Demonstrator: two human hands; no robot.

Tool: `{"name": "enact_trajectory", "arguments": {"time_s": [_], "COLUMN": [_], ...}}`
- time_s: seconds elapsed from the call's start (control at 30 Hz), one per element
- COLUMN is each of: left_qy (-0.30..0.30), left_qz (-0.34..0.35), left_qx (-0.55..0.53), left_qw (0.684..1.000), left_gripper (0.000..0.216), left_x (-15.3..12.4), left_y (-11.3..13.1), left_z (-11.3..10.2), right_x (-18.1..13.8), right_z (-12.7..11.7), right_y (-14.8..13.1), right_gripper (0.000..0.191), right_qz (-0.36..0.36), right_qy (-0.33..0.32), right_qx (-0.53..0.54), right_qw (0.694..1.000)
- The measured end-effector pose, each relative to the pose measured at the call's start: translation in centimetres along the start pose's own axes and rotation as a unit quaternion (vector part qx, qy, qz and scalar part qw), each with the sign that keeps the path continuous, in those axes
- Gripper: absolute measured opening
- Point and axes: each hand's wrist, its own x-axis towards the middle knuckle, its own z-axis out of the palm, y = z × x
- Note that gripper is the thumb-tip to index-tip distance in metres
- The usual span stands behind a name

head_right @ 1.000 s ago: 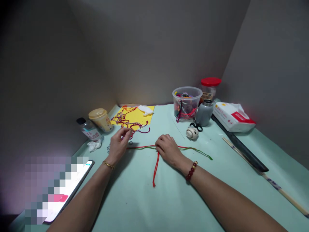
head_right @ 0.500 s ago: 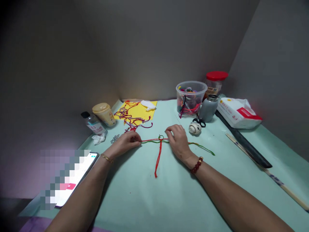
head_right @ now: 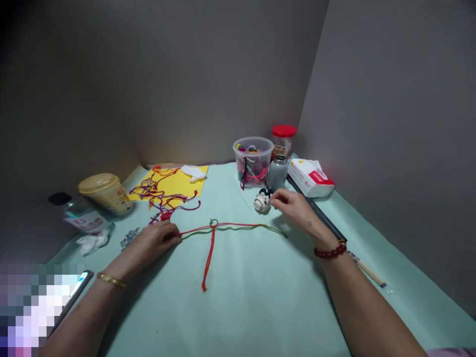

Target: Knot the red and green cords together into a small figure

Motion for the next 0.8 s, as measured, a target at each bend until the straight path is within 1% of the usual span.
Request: {"name": "enact_trajectory", "arguments": {"time_s": [0.07,0.1,0.17,0.23,0.3,0.37,0.47,0.57,0.63,0.7,0.8], "left_qy": [-0.002,0.001,0.007,0.008,0.002,0.001,0.012,0.018,0.011,-0.008,-0.029], "left_qz": [0.001,0.002,-0.001,-0.023,-0.056,-0.081,-0.096,-0.105,-0.114,-0.128,-0.143], "left_qx": [-0.012,-0.022,-0.05,-0.077,-0.099,-0.116,-0.139,-0.156,-0.165,-0.171,-0.165], "left_qw": [1.0,1.0,0.999,0.997,0.994,0.99,0.986,0.982,0.98,0.977,0.975], "left_gripper": [0.019,0.02,0.022,0.023,0.024,0.025,0.026,0.027,0.027,0.027,0.027], "left_x": [0.0,0.0,0.0,-0.2,-0.4,-0.6,-1.0,-1.5,-1.8,-2.0,-2.1], "left_y": [0.0,0.1,0.2,0.5,0.7,0.7,0.1,-0.9,-1.6,-2.1,-2.5], "left_z": [0.1,0.1,-0.1,-0.5,-1.0,-1.4,-1.8,-2.1,-2.3,-2.4,-2.4], "right_x": [-0.1,-0.2,-0.4,-0.7,-0.9,-0.9,-0.7,-0.5,-0.5,-0.5,-0.3], "right_z": [0.5,0.8,1.1,1.3,1.3,1.0,0.4,0.2,0.7,1.4,2.6], "right_y": [-0.6,-0.8,-1.0,-0.6,0.0,0.6,0.9,0.4,0.1,-0.1,0.2], "right_gripper": [0.018,0.017,0.013,0.012,0.007,0.002,0.005,0.007,0.008,0.009,0.011], "right_qz": [0.005,0.012,0.043,0.084,0.108,0.107,0.096,0.077,0.059,0.046,0.04], "right_qy": [-0.062,-0.092,-0.137,-0.172,-0.211,-0.242,-0.241,-0.229,-0.216,-0.198,-0.188], "right_qx": [-0.074,-0.123,-0.228,-0.301,-0.325,-0.323,-0.319,-0.294,-0.266,-0.248,-0.241], "right_qw": [0.995,0.988,0.963,0.934,0.916,0.909,0.911,0.925,0.938,0.947,0.951]}}
